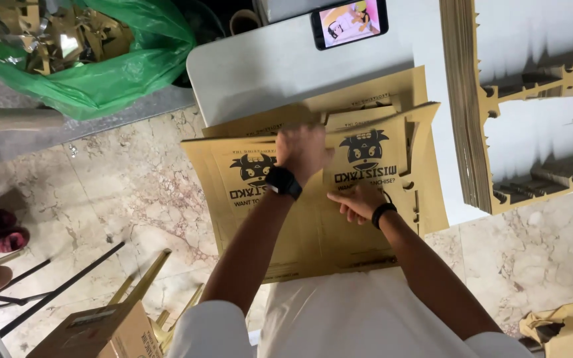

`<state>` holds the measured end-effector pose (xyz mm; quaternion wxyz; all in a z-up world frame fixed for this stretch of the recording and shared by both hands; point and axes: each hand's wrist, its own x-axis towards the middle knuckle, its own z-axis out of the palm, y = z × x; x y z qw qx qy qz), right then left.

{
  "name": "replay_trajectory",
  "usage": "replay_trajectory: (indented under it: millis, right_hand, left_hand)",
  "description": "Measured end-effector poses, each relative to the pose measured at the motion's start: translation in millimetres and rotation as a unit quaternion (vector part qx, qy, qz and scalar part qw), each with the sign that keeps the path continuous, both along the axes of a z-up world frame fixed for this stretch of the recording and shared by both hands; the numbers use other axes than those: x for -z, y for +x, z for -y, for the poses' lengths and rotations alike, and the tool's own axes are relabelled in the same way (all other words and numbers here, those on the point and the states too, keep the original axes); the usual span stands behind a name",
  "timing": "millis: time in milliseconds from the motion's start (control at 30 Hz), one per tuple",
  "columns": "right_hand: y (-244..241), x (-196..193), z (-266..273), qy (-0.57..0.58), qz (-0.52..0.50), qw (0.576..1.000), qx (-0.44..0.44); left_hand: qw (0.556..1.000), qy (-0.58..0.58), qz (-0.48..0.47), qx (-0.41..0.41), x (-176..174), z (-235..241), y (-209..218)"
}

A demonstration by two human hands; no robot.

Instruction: The person picks up printed cardboard sheets, folds them, and punches out pre-cut shapes to prepare them for assembly.

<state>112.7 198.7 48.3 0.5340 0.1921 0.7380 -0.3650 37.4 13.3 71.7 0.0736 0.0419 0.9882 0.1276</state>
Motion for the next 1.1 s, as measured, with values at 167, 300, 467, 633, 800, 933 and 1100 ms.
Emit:
replay_trajectory:
  millis: [167,300,467,633,800,933,1100]
  right_hand:
    - [-8.2,6.4,3.6,0.017,-0.001,1.0,-0.001]
    - [-12.0,0.3,3.6,0.021,-0.015,0.998,-0.055]
    - [-26.1,-5.9,8.5,0.038,0.037,0.998,-0.016]
    - [-42.6,-29.9,19.3,0.073,0.072,0.994,-0.039]
    - [-21.3,43.1,-10.6,0.018,0.094,0.99,-0.101]
    - [-25.4,16.0,-3.3,0.04,0.048,0.994,-0.092]
    - [-14.3,29.9,-3.0,0.063,0.054,0.996,-0.045]
  left_hand:
    - [0.995,0.046,-0.087,-0.015,38.8,2.3,64.9]
    - [0.99,0.104,-0.027,0.096,-2.4,29.0,70.0]
    - [0.981,0.125,0.093,0.117,-34.0,57.4,30.7]
    - [0.956,0.213,0.076,0.184,-35.1,74.4,8.6]
    - [0.95,0.186,0.124,0.217,-23.0,84.1,23.7]
    - [0.95,0.173,0.126,0.229,-36.0,88.0,32.3]
    - [0.956,0.182,0.062,0.224,-41.7,76.4,69.5]
